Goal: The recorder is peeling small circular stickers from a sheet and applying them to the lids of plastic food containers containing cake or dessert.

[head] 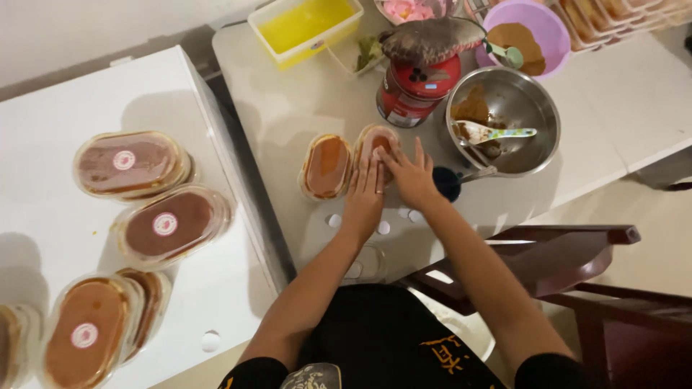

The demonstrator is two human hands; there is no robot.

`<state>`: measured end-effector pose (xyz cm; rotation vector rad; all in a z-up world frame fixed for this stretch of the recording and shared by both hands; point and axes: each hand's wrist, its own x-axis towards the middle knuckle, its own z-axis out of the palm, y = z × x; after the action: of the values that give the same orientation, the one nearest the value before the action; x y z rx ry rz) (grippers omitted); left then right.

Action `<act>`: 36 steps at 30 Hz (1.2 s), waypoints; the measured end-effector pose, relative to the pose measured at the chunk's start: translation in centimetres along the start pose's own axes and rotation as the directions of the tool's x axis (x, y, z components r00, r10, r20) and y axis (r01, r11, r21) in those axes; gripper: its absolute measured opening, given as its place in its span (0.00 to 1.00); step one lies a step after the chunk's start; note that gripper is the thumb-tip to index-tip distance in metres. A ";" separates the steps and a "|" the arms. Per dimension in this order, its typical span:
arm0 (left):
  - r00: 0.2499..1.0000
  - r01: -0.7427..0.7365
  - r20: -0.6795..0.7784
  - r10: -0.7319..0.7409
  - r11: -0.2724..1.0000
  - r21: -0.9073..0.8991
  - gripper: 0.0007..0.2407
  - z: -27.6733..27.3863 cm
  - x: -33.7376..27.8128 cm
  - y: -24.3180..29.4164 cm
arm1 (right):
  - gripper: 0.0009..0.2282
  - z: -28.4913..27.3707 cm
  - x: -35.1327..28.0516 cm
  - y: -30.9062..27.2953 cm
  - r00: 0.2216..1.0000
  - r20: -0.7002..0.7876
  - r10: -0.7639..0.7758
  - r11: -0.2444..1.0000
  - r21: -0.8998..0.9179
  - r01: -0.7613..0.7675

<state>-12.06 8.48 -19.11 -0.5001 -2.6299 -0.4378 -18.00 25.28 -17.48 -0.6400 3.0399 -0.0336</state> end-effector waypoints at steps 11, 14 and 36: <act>1.000 0.021 0.002 -0.021 0.993 -0.116 0.26 -0.4 0.3 0.2 | 0.38 -2.4 -0.3 -4.2 0.942 0.183 0.280 0.948 0.100 -0.301; 1.000 0.030 0.003 -0.030 0.994 -0.100 0.26 0.6 0.1 0.2 | 0.38 -3.4 -0.1 -4.7 0.927 0.209 0.312 0.934 0.114 -0.340; 0.873 0.407 0.195 -0.446 0.450 -0.795 0.23 -11.0 -8.4 -0.6 | 0.26 -7.8 -4.9 -6.5 0.939 -0.059 0.339 0.927 0.191 -0.322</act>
<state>-1.44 1.53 -13.66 -0.0315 -2.3170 -1.8794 -11.20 21.40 -9.34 -0.1108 3.1371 -0.3298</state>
